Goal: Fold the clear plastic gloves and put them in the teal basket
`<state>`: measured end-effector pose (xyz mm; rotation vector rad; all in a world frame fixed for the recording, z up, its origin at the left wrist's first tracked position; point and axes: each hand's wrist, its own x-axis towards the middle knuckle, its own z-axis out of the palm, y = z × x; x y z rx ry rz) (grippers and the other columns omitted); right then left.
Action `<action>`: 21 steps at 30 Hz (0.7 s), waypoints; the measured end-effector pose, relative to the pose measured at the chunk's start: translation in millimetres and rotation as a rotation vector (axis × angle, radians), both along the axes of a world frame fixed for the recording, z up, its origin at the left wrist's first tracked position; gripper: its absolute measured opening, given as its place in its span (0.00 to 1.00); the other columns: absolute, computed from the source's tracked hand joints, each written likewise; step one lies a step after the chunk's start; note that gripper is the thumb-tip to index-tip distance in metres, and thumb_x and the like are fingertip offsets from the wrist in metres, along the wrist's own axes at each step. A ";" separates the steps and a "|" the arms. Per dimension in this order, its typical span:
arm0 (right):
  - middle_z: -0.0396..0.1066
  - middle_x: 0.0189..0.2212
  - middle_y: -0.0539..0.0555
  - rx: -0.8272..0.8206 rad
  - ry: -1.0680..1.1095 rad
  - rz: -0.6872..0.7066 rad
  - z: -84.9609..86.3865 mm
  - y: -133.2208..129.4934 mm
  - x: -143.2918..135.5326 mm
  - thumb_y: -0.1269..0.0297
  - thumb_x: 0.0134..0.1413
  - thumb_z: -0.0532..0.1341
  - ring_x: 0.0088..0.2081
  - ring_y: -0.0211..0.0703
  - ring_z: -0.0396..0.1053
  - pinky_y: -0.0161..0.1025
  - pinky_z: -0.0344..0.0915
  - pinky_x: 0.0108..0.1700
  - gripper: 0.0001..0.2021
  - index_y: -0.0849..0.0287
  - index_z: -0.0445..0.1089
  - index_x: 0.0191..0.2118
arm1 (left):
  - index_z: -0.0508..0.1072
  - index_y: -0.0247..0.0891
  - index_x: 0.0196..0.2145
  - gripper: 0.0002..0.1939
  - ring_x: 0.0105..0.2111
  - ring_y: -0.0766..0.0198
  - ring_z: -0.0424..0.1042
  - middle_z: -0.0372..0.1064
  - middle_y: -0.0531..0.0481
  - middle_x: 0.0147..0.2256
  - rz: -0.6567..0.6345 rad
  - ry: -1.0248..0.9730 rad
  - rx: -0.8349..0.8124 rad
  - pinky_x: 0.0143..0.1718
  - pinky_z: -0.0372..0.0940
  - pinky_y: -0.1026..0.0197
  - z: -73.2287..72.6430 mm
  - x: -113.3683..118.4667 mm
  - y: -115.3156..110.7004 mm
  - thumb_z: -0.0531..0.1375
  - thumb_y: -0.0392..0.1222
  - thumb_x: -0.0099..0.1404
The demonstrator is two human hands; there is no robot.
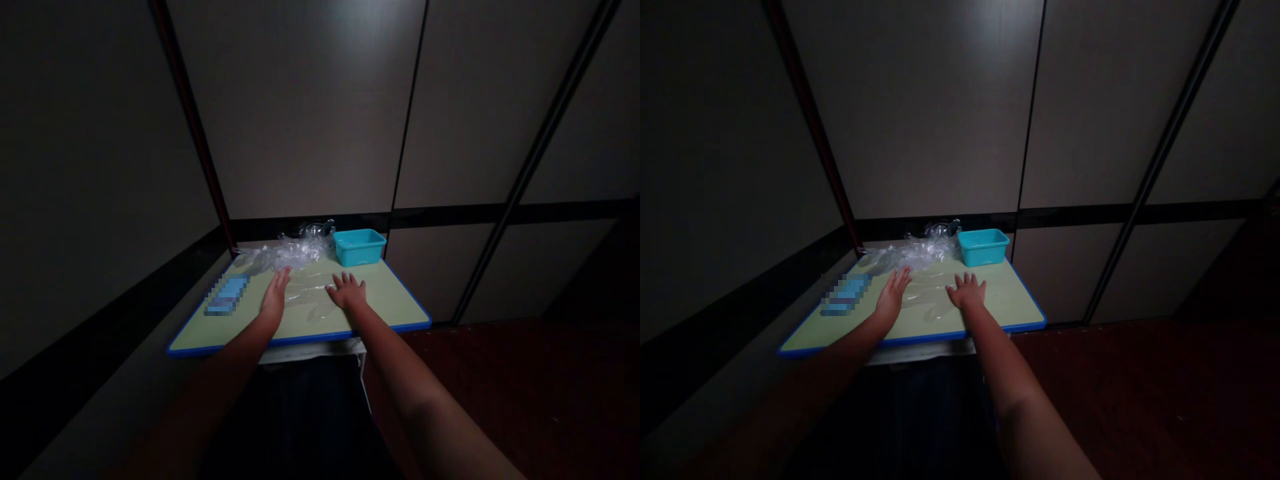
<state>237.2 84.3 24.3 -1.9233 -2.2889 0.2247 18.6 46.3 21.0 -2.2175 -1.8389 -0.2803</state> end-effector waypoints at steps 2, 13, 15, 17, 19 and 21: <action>0.33 0.66 0.55 -0.007 0.007 0.008 0.1 -1.9 -1.1 0.41 0.57 0.35 0.65 0.54 0.31 0.65 0.30 0.57 0.33 0.48 0.38 0.65 | 0.34 0.39 0.64 0.37 0.64 0.69 0.27 0.40 0.49 0.64 0.048 0.061 0.073 0.62 0.27 0.46 3.9 -6.6 -3.9 0.40 0.26 0.59; 0.19 0.65 0.48 -0.013 0.032 0.153 35.2 -4.4 -4.2 0.40 0.57 0.33 0.64 0.52 0.18 0.68 0.20 0.55 0.31 0.42 0.31 0.65 | 0.56 0.35 0.60 0.28 0.63 0.55 0.44 0.45 0.40 0.63 -0.031 -0.005 0.006 0.59 0.45 0.46 32.9 -18.3 20.1 0.44 0.50 0.66; 0.24 0.66 0.51 -0.064 0.017 0.278 46.6 8.2 0.0 0.41 0.58 0.35 0.65 0.55 0.24 0.66 0.22 0.57 0.33 0.46 0.35 0.65 | 0.55 0.39 0.60 0.30 0.63 0.57 0.44 0.44 0.44 0.63 -0.244 -0.013 -0.104 0.60 0.43 0.47 36.8 -10.2 29.4 0.45 0.56 0.65; 0.26 0.66 0.52 -0.211 -0.028 0.435 52.6 22.0 2.3 0.39 0.55 0.43 0.65 0.56 0.28 0.64 0.27 0.59 0.35 0.47 0.36 0.65 | 0.52 0.40 0.62 0.34 0.63 0.57 0.43 0.42 0.44 0.64 -0.344 -0.034 -0.194 0.60 0.40 0.46 35.1 -5.3 38.7 0.46 0.60 0.63; 0.26 0.66 0.53 -0.297 -0.048 0.524 52.2 33.7 2.1 0.38 0.51 0.49 0.65 0.56 0.30 0.63 0.30 0.59 0.40 0.47 0.35 0.65 | 0.48 0.40 0.63 0.38 0.63 0.55 0.41 0.40 0.43 0.64 -0.376 -0.065 -0.257 0.60 0.39 0.44 28.9 -5.2 47.5 0.48 0.62 0.61; 0.25 0.66 0.55 -0.293 -0.038 0.532 47.3 41.0 0.7 0.36 0.48 0.51 0.65 0.56 0.28 0.65 0.27 0.58 0.44 0.47 0.33 0.65 | 0.47 0.39 0.63 0.39 0.63 0.55 0.42 0.41 0.43 0.64 -0.392 -0.107 -0.277 0.61 0.37 0.45 23.0 -9.4 54.7 0.50 0.61 0.60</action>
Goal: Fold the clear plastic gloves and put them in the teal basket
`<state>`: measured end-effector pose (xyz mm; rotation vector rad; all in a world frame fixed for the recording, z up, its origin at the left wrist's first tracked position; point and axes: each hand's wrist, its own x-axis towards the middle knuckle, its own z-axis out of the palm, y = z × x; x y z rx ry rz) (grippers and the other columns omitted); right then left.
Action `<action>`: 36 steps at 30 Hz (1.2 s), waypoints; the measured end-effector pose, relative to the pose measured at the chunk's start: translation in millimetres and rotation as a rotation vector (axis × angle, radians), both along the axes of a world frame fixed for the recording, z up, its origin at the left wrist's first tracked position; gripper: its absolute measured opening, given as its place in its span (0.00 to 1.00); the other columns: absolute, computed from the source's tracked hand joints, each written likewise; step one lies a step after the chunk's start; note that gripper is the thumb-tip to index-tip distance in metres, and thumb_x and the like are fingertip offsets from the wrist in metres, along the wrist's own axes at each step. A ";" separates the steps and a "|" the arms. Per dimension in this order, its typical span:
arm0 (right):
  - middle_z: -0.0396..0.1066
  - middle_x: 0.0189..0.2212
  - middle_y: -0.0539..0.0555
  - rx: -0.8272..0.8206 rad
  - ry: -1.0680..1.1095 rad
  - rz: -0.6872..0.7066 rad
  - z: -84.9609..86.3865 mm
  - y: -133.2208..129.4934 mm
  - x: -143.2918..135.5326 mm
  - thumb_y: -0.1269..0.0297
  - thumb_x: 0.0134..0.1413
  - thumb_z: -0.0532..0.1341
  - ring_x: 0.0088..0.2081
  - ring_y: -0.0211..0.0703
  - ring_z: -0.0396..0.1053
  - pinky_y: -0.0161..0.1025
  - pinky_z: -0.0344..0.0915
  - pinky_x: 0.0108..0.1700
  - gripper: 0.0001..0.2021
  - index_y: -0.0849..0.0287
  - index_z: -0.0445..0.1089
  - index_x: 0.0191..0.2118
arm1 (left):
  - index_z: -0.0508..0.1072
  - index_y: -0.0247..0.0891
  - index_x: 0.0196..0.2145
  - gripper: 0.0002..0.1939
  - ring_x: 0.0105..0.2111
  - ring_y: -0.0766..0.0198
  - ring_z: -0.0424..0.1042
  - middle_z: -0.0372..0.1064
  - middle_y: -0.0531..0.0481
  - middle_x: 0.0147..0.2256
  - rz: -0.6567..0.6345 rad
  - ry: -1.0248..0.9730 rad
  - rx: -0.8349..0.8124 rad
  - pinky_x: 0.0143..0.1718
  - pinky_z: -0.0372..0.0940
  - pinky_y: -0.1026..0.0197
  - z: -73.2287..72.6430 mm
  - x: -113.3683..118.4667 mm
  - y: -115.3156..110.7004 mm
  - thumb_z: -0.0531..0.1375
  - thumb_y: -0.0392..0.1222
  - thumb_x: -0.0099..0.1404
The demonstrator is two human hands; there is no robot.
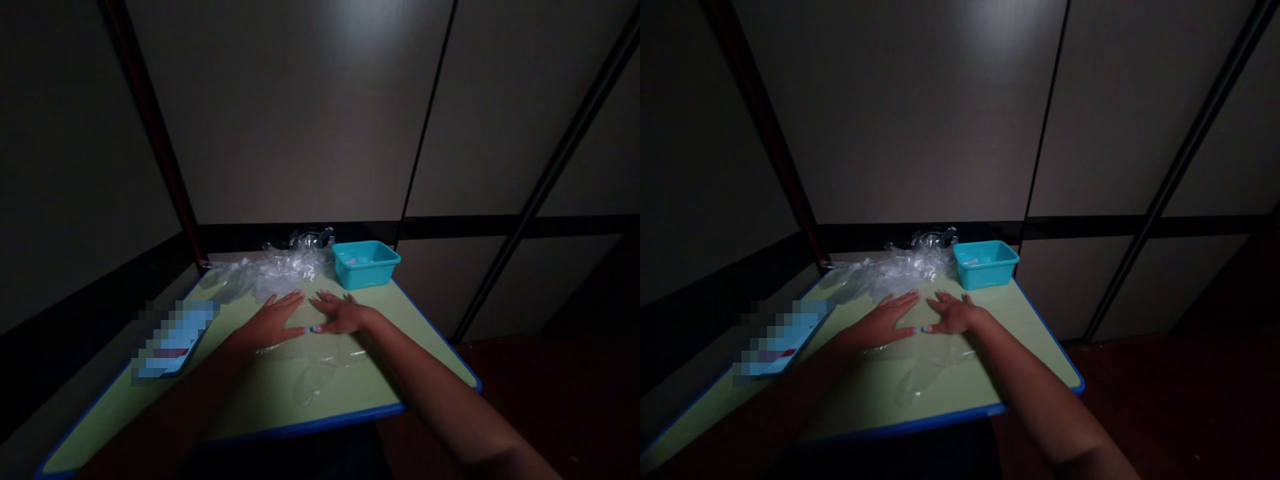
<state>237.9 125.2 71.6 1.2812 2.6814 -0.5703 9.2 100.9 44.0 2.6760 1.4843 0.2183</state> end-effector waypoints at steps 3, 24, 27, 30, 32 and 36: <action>0.25 0.66 0.55 0.046 0.037 -0.012 -8.2 1.9 -0.6 0.33 0.45 0.50 0.65 0.56 0.24 0.66 0.21 0.57 0.46 0.46 0.31 0.65 | 0.49 0.38 0.63 0.35 0.62 0.57 0.47 0.47 0.43 0.62 0.047 -0.117 0.048 0.61 0.40 0.50 1.1 -9.6 4.4 0.48 0.57 0.63; 0.58 0.58 0.57 0.292 0.172 -0.253 -18.2 2.3 13.3 0.47 0.53 0.54 0.58 0.57 0.53 0.58 0.37 0.59 0.27 0.51 0.60 0.57 | 0.50 0.44 0.62 0.47 0.63 0.47 0.36 0.39 0.44 0.64 0.088 0.002 -0.205 0.59 0.40 0.42 -2.5 -20.7 -6.2 0.53 0.69 0.51; 0.70 0.46 0.56 0.387 0.215 -0.382 -21.0 14.3 19.9 0.55 0.56 0.55 0.47 0.50 0.65 0.47 0.54 0.51 0.15 0.56 0.70 0.44 | 0.51 0.45 0.62 0.48 0.63 0.42 0.36 0.41 0.43 0.64 0.139 0.039 -0.203 0.57 0.37 0.36 -3.1 -19.6 -8.8 0.55 0.70 0.49; 0.73 0.38 0.56 0.404 0.179 -0.461 -21.5 19.9 22.4 0.59 0.55 0.56 0.40 0.46 0.67 0.39 0.57 0.40 0.11 0.59 0.71 0.38 | 0.60 0.40 0.58 0.41 0.62 0.44 0.41 0.51 0.41 0.61 0.159 0.021 -0.105 0.58 0.40 0.40 -2.2 -20.8 -6.8 0.55 0.67 0.52; 0.73 0.36 0.55 0.392 0.154 -0.483 -21.4 20.8 22.5 0.60 0.54 0.57 0.38 0.45 0.68 0.37 0.56 0.36 0.10 0.58 0.71 0.37 | 0.67 0.37 0.53 0.34 0.59 0.48 0.50 0.61 0.41 0.55 0.117 -0.051 0.002 0.57 0.47 0.48 0.0 -21.9 -4.0 0.53 0.63 0.56; 0.74 0.35 0.54 0.355 0.132 -0.495 -22.4 21.2 21.9 0.59 0.51 0.60 0.35 0.43 0.68 0.35 0.54 0.33 0.09 0.58 0.71 0.36 | 0.71 0.37 0.43 0.21 0.47 0.56 0.62 0.68 0.44 0.42 0.026 -0.199 0.128 0.50 0.56 0.56 4.5 -22.5 0.5 0.52 0.55 0.61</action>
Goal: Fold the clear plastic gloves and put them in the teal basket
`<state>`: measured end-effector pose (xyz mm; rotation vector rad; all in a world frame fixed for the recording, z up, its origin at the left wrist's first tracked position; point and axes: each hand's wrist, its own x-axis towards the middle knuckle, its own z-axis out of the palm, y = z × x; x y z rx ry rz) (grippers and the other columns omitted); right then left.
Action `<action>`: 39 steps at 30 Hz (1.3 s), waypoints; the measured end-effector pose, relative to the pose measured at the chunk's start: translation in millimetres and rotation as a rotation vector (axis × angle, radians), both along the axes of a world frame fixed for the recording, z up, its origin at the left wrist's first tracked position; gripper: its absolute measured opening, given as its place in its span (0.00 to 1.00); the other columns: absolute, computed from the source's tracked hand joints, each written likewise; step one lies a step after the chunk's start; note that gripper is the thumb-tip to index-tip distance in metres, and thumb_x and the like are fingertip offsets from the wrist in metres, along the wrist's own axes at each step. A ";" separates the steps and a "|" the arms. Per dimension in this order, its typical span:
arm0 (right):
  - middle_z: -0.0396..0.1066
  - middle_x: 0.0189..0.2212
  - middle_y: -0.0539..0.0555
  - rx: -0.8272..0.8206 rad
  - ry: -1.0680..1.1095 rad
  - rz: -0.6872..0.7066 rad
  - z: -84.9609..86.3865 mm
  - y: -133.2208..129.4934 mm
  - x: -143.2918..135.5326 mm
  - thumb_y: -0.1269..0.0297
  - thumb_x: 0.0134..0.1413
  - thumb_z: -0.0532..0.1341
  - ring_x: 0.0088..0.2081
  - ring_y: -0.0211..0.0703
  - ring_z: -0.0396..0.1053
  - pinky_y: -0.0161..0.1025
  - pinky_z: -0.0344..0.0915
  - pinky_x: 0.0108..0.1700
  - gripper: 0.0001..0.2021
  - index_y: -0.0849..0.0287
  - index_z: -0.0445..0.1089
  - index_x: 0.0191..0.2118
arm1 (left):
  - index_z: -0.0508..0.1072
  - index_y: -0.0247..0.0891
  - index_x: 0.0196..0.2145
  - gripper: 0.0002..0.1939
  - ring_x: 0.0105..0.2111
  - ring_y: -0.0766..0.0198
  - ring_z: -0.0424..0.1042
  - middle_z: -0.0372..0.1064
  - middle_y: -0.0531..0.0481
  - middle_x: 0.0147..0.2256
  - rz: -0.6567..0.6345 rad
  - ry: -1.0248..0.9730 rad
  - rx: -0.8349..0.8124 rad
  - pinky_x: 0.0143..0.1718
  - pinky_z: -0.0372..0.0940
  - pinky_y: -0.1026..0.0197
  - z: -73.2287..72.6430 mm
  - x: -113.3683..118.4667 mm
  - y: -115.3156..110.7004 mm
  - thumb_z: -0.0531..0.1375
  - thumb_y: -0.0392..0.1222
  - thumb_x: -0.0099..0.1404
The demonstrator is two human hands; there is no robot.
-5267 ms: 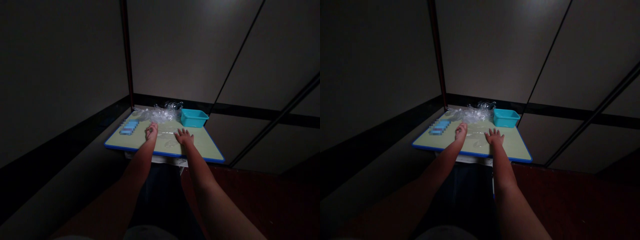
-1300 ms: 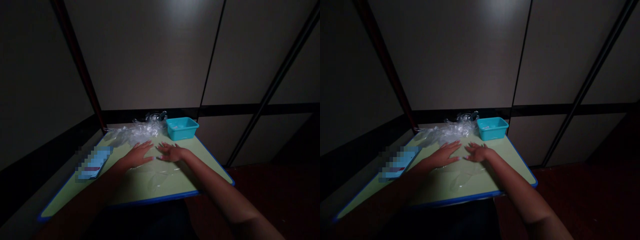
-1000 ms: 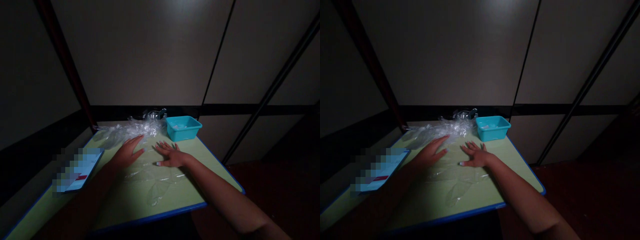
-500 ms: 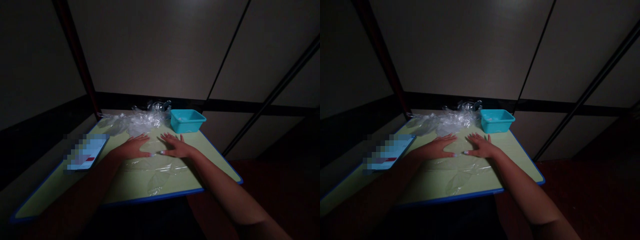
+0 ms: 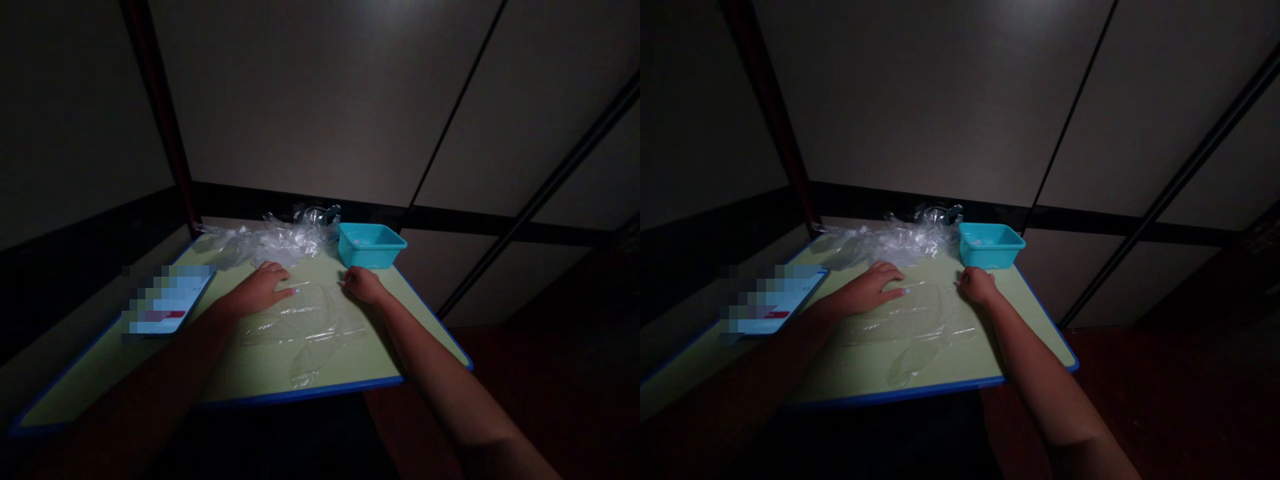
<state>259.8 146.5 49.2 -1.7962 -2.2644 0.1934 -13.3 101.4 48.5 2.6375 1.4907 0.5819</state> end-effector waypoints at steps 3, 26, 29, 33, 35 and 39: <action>0.74 0.34 0.54 -0.013 0.000 0.002 -1.8 1.7 0.3 0.60 0.50 0.61 0.35 0.42 0.68 0.34 0.54 0.32 0.09 0.58 0.71 0.36 | 0.71 0.38 0.36 0.14 0.43 0.57 0.61 0.67 0.46 0.37 0.041 -0.042 0.041 0.47 0.57 0.57 -0.6 -1.6 3.0 0.52 0.49 0.62; 0.73 0.32 0.54 -0.018 -0.006 0.053 -7.9 8.7 4.7 0.62 0.51 0.60 0.31 0.40 0.66 0.33 0.54 0.30 0.07 0.60 0.72 0.33 | 0.53 0.48 0.61 0.42 0.63 0.43 0.30 0.33 0.40 0.64 0.201 0.195 -0.291 0.56 0.40 0.36 -8.7 -6.5 0.2 0.54 0.68 0.53; 0.73 0.31 0.54 -0.019 -0.006 0.059 -7.9 9.0 4.5 0.62 0.51 0.60 0.30 0.39 0.65 0.33 0.53 0.30 0.07 0.61 0.72 0.32 | 0.50 0.45 0.62 0.44 0.64 0.46 0.27 0.30 0.38 0.64 0.202 0.228 -0.315 0.57 0.38 0.38 -7.8 -6.9 0.8 0.52 0.69 0.53; 0.73 0.29 0.54 0.000 0.022 0.075 -8.2 9.6 4.5 0.62 0.51 0.61 0.29 0.38 0.64 0.32 0.52 0.30 0.07 0.62 0.71 0.31 | 0.48 0.45 0.63 0.46 0.63 0.47 0.25 0.28 0.39 0.64 0.208 0.258 -0.338 0.58 0.38 0.40 -7.8 -8.7 1.8 0.51 0.71 0.52; 0.72 0.29 0.54 0.011 0.041 0.082 -8.1 9.8 4.7 0.62 0.51 0.60 0.29 0.38 0.64 0.32 0.52 0.30 0.07 0.62 0.71 0.31 | 0.48 0.45 0.63 0.46 0.63 0.47 0.24 0.28 0.40 0.64 0.213 0.264 -0.342 0.58 0.38 0.40 -7.8 -9.3 1.9 0.51 0.71 0.52; 0.73 0.29 0.54 0.015 0.071 0.089 -7.1 9.4 4.9 0.63 0.51 0.60 0.30 0.39 0.65 0.33 0.53 0.31 0.07 0.61 0.71 0.30 | 0.46 0.44 0.63 0.47 0.63 0.48 0.24 0.28 0.39 0.64 0.224 0.275 -0.354 0.58 0.39 0.41 -6.6 -8.7 1.1 0.51 0.70 0.52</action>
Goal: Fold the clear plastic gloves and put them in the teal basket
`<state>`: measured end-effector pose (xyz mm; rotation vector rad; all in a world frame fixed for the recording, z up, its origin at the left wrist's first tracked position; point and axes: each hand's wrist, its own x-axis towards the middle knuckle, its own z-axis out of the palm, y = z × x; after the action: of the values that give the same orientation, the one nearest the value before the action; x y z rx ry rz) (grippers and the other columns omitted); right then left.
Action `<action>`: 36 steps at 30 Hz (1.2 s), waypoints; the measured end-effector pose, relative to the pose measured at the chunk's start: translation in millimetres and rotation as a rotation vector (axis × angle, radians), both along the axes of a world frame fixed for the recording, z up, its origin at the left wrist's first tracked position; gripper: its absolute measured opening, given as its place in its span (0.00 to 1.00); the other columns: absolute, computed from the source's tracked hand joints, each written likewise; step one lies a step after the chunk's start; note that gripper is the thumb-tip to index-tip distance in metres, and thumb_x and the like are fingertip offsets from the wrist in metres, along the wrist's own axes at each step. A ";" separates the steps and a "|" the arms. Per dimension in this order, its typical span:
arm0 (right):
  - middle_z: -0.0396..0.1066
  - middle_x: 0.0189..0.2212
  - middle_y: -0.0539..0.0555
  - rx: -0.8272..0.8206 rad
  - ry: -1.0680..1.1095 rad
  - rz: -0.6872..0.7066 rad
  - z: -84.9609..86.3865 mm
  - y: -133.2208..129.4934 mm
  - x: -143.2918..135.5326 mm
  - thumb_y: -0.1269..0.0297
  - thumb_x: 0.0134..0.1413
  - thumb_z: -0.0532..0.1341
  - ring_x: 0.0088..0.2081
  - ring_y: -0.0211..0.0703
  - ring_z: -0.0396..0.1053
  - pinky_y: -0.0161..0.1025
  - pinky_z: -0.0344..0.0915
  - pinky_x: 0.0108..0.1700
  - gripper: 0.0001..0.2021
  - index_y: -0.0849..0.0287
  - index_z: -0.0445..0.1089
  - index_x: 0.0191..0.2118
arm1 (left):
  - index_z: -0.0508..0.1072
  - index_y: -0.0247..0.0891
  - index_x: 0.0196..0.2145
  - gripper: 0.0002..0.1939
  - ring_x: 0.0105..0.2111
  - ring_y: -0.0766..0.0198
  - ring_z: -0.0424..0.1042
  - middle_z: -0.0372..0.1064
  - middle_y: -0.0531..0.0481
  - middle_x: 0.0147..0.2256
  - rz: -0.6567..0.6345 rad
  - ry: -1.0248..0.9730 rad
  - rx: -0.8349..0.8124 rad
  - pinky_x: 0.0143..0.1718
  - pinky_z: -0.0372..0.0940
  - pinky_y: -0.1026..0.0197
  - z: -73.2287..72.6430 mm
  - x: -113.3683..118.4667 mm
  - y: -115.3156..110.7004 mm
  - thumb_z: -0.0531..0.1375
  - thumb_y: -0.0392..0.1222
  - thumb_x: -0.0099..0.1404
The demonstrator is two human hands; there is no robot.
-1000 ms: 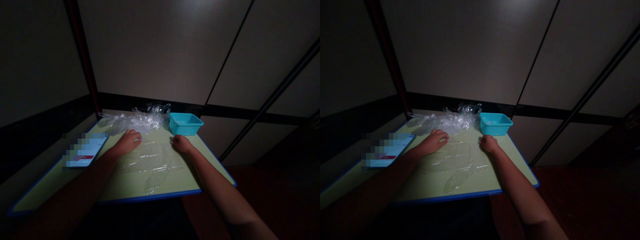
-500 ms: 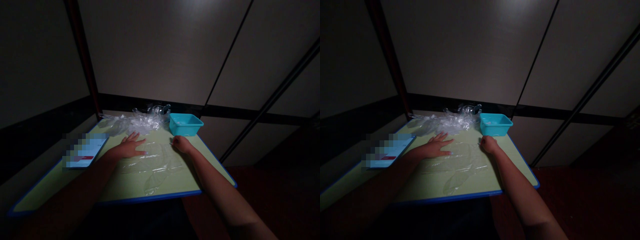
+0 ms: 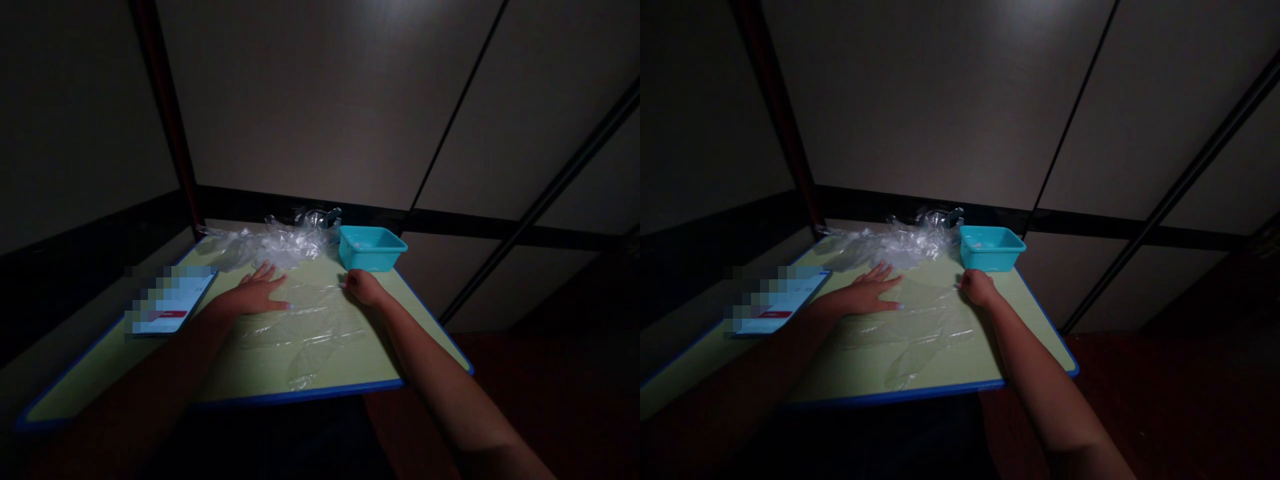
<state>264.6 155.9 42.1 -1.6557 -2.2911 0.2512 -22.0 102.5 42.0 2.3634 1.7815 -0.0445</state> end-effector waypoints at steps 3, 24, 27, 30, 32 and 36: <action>0.72 0.29 0.55 -0.003 0.014 -0.001 0.6 -0.5 0.0 0.64 0.51 0.60 0.30 0.39 0.65 0.33 0.54 0.31 0.06 0.62 0.71 0.30 | 0.45 0.44 0.63 0.47 0.63 0.47 0.24 0.29 0.40 0.64 0.008 0.009 -0.007 0.58 0.39 0.40 1.4 1.4 -0.7 0.50 0.70 0.53; 0.73 0.29 0.55 0.001 0.027 0.009 -2.4 1.6 1.4 0.66 0.49 0.60 0.30 0.40 0.66 0.33 0.55 0.31 0.05 0.62 0.71 0.30 | 0.49 0.39 0.63 0.46 0.64 0.49 0.26 0.30 0.38 0.64 -0.029 -0.005 0.042 0.58 0.40 0.43 -4.8 0.4 1.8 0.49 0.69 0.54; 0.73 0.29 0.54 -0.001 0.021 0.008 -1.7 1.0 1.1 0.65 0.49 0.60 0.30 0.40 0.66 0.33 0.56 0.31 0.05 0.61 0.71 0.30 | 0.48 0.40 0.63 0.47 0.64 0.48 0.25 0.30 0.38 0.64 -0.027 0.003 0.040 0.58 0.40 0.43 -5.3 0.0 2.5 0.49 0.70 0.54; 0.73 0.29 0.54 -0.009 0.011 -0.001 -0.9 0.5 0.7 0.65 0.49 0.61 0.30 0.40 0.65 0.33 0.55 0.31 0.05 0.61 0.71 0.30 | 0.48 0.40 0.63 0.48 0.64 0.47 0.25 0.30 0.38 0.64 -0.009 0.015 0.032 0.58 0.39 0.42 -4.2 0.3 1.9 0.49 0.71 0.53; 0.73 0.29 0.54 -0.014 0.006 -0.003 -0.4 0.2 0.4 0.64 0.49 0.61 0.30 0.40 0.65 0.33 0.55 0.31 0.06 0.61 0.71 0.30 | 0.49 0.38 0.63 0.49 0.64 0.47 0.25 0.29 0.37 0.64 -0.002 0.024 0.033 0.58 0.39 0.42 -2.5 1.1 0.8 0.49 0.71 0.52; 0.72 0.28 0.54 -0.009 0.001 0.005 0.0 -0.2 0.1 0.64 0.50 0.61 0.29 0.39 0.63 0.33 0.54 0.31 0.06 0.61 0.71 0.30 | 0.49 0.36 0.63 0.47 0.64 0.47 0.26 0.26 0.37 0.65 0.005 0.002 0.151 0.59 0.38 0.41 0.9 3.0 -0.7 0.51 0.68 0.55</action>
<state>264.7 155.7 42.1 -1.6540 -2.2971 0.2640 -19.0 101.8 42.9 2.4614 1.8522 0.0925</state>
